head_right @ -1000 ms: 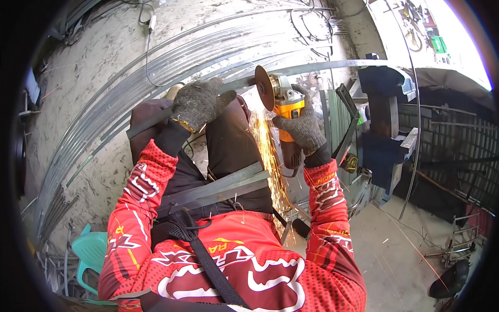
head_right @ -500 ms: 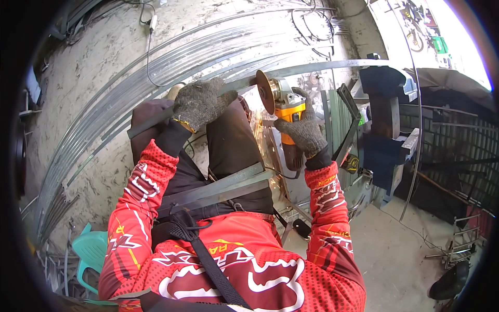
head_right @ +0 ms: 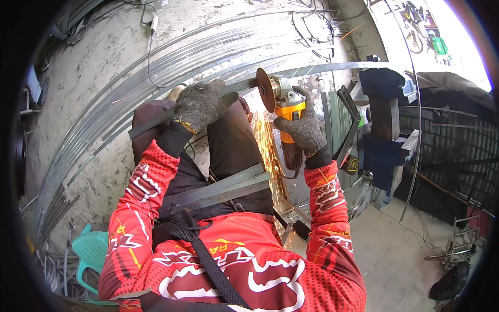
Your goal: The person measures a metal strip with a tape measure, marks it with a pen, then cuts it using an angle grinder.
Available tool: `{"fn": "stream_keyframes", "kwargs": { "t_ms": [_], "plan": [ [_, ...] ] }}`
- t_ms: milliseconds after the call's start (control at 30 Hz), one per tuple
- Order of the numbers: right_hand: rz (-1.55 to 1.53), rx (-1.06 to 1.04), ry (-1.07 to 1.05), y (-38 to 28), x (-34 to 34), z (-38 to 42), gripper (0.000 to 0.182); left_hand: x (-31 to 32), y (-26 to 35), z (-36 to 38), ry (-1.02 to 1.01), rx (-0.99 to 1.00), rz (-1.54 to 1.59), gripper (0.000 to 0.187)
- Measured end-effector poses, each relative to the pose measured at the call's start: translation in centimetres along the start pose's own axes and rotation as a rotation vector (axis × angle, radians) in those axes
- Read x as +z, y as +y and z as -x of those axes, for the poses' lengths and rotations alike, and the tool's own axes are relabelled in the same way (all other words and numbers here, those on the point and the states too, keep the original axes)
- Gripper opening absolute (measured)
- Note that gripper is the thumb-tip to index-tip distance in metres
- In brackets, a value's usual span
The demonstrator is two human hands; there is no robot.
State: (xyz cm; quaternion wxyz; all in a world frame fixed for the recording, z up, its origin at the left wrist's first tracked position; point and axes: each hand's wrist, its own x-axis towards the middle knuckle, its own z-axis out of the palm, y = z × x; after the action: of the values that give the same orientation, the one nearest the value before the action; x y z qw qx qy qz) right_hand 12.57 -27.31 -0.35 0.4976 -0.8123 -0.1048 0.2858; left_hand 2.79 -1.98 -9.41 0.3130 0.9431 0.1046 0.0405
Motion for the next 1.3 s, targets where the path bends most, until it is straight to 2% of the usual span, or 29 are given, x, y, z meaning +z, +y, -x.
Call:
{"fn": "stream_keyframes", "kwargs": {
  "t_ms": [233, 300, 467, 633, 1033, 1300],
  "plan": [
    [0.028, -0.001, 0.001, 0.5, -0.2, 0.0, 0.097, -1.0, 0.4, -0.1, -0.044, -0.018, -0.008, 0.054],
    [0.030, -0.002, 0.004, 0.3, 0.0, 0.0, 0.097, -1.5, 0.6, -0.1, -0.121, -0.062, 0.059, 0.060],
    [0.051, 0.007, -0.003, 0.0, 0.0, -0.1, 0.096, -0.6, 0.2, -0.1, -0.053, -0.013, 0.012, 0.056],
    [-0.086, 0.001, -0.012, 0.3, 0.1, -0.2, 0.096, -0.9, 0.4, 0.0, -0.074, -0.032, 0.029, 0.056],
    [0.059, -0.041, 0.032, -0.2, 0.3, 0.4, 0.091, -0.7, 0.3, 0.0, -0.066, -0.030, 0.040, 0.055],
    [0.027, -0.046, 0.029, 0.2, 0.1, 0.4, 0.091, -0.4, 0.2, 0.0, -0.059, -0.003, 0.027, 0.056]
  ]
}}
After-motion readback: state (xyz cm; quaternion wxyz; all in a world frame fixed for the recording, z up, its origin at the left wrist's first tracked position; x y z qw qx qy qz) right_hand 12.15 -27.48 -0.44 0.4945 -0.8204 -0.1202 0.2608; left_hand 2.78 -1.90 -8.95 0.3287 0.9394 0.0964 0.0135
